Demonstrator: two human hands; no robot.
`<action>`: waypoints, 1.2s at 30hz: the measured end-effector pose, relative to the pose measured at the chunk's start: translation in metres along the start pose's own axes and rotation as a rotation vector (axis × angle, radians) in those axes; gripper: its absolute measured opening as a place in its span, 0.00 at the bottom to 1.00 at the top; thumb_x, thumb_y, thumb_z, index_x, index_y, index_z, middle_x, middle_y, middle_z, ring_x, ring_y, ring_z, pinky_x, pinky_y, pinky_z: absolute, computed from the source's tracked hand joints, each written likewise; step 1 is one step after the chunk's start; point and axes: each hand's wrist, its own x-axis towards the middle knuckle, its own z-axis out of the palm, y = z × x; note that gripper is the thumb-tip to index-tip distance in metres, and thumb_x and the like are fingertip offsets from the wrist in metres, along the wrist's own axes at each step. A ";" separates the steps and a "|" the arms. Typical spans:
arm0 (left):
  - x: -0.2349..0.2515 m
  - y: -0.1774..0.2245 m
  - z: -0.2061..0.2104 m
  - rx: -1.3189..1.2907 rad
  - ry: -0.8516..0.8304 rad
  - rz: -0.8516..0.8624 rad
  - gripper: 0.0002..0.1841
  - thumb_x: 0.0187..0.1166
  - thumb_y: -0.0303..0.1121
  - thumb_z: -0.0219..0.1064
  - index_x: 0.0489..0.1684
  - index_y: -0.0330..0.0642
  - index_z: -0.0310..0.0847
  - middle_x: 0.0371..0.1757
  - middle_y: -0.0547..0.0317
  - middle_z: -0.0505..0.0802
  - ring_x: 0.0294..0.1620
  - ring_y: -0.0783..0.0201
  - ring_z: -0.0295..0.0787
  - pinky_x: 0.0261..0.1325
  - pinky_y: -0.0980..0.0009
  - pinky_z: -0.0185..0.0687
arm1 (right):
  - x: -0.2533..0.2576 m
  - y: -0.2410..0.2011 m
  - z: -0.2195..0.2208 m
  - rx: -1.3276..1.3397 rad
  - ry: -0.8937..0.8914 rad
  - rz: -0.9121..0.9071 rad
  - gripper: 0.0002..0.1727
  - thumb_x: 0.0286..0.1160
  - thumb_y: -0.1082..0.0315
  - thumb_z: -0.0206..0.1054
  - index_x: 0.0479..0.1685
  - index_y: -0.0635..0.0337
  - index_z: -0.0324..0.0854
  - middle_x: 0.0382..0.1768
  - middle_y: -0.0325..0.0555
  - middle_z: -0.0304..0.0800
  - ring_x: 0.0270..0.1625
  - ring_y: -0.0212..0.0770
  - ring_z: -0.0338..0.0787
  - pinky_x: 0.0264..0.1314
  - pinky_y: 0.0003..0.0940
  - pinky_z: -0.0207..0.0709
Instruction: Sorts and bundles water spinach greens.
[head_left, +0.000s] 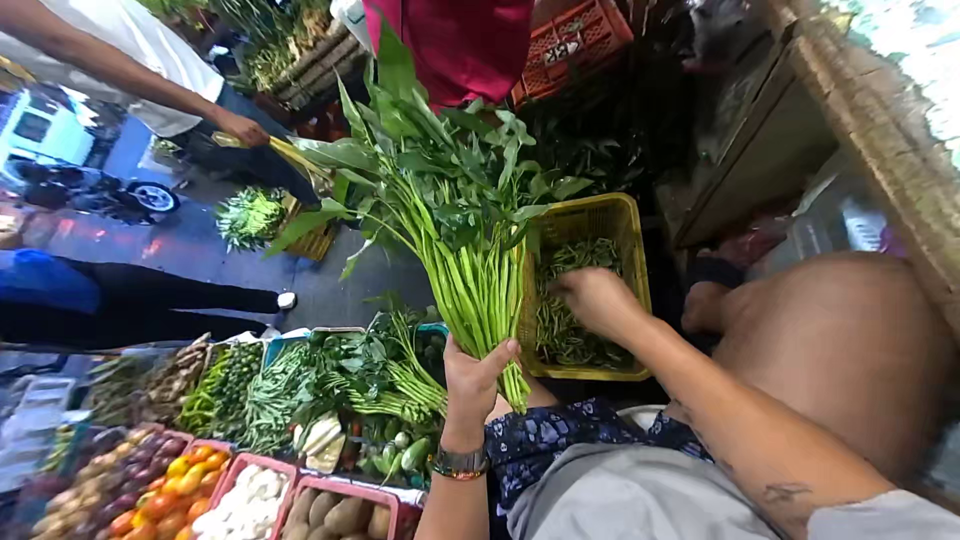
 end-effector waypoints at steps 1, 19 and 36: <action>0.000 -0.002 0.003 0.020 0.006 -0.004 0.35 0.57 0.20 0.82 0.64 0.27 0.63 0.36 0.41 0.91 0.30 0.51 0.94 0.34 0.56 0.95 | -0.002 -0.003 -0.008 0.034 0.131 -0.033 0.11 0.85 0.67 0.64 0.53 0.53 0.92 0.49 0.49 0.96 0.53 0.53 0.95 0.60 0.62 0.85; 0.007 -0.034 0.058 0.353 -0.083 -0.019 0.31 0.59 0.22 0.82 0.63 0.26 0.73 0.44 0.44 0.93 0.43 0.56 0.95 0.50 0.61 0.96 | -0.028 -0.010 -0.040 0.767 0.444 -0.003 0.08 0.80 0.62 0.73 0.44 0.57 0.89 0.30 0.40 0.93 0.26 0.34 0.91 0.29 0.31 0.90; 0.031 -0.023 0.049 0.337 -0.060 -0.065 0.26 0.66 0.20 0.63 0.68 0.26 0.69 0.47 0.52 0.92 0.47 0.68 0.92 0.53 0.68 0.91 | -0.027 -0.026 0.001 0.461 0.139 -0.537 0.12 0.83 0.70 0.64 0.53 0.50 0.93 0.74 0.39 0.86 0.88 0.42 0.70 0.93 0.46 0.58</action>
